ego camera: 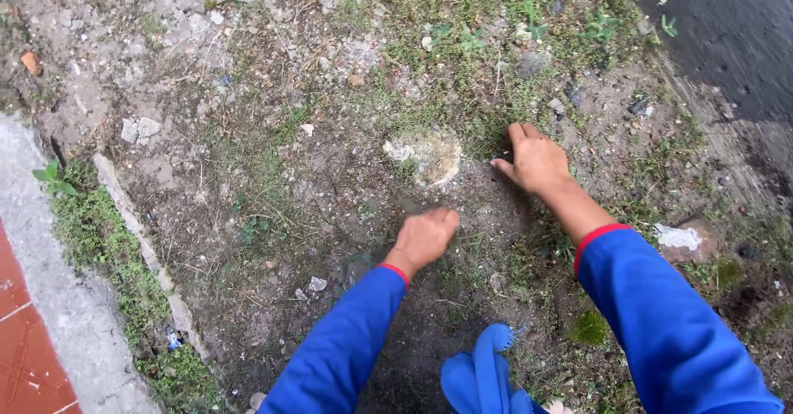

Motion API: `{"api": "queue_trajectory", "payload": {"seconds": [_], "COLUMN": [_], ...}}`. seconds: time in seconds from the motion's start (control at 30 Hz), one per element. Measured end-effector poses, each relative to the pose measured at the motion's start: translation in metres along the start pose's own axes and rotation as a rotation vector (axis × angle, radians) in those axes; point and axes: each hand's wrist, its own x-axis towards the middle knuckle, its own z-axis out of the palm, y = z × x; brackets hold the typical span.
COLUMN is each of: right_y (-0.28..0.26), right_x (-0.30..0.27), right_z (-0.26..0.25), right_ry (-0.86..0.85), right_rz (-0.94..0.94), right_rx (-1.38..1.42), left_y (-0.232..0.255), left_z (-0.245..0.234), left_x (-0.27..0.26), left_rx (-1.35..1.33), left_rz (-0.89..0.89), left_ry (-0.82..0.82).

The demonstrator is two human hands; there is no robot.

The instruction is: Picking weeds and grass from the ground by hand.

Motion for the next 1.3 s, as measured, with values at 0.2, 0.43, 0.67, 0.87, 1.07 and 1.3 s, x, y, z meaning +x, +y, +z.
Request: {"api": "queue_trajectory", "payload": {"seconds": [0.2, 0.43, 0.67, 0.87, 1.07, 1.3], "right_y": [-0.025, -0.020, 0.008, 0.031, 0.049, 0.050], "right_x": [0.027, 0.048, 0.053, 0.050, 0.018, -0.042], "right_z": [-0.013, 0.004, 0.031, 0.049, 0.057, 0.044], "right_ry": [-0.067, -0.118, -0.125, -0.078, -0.036, -0.051], "right_rz": [0.137, 0.112, -0.089, -0.137, -0.143, -0.122], "right_rx": [-0.156, -0.212, -0.177, -0.109, 0.000, 0.072], "left_y": [0.040, 0.051, 0.042, 0.032, 0.028, 0.023], "left_z": [-0.026, -0.061, -0.070, -0.070, -0.068, -0.058], "left_x": [-0.014, 0.000, 0.011, 0.015, 0.035, 0.083], "left_rx": [-0.180, -0.234, -0.220, -0.178, -0.137, -0.007], "left_rz": [0.089, 0.055, -0.023, -0.116, -0.144, -0.150], "left_ry": [0.058, 0.045, 0.052, 0.072, 0.119, 0.114]}}
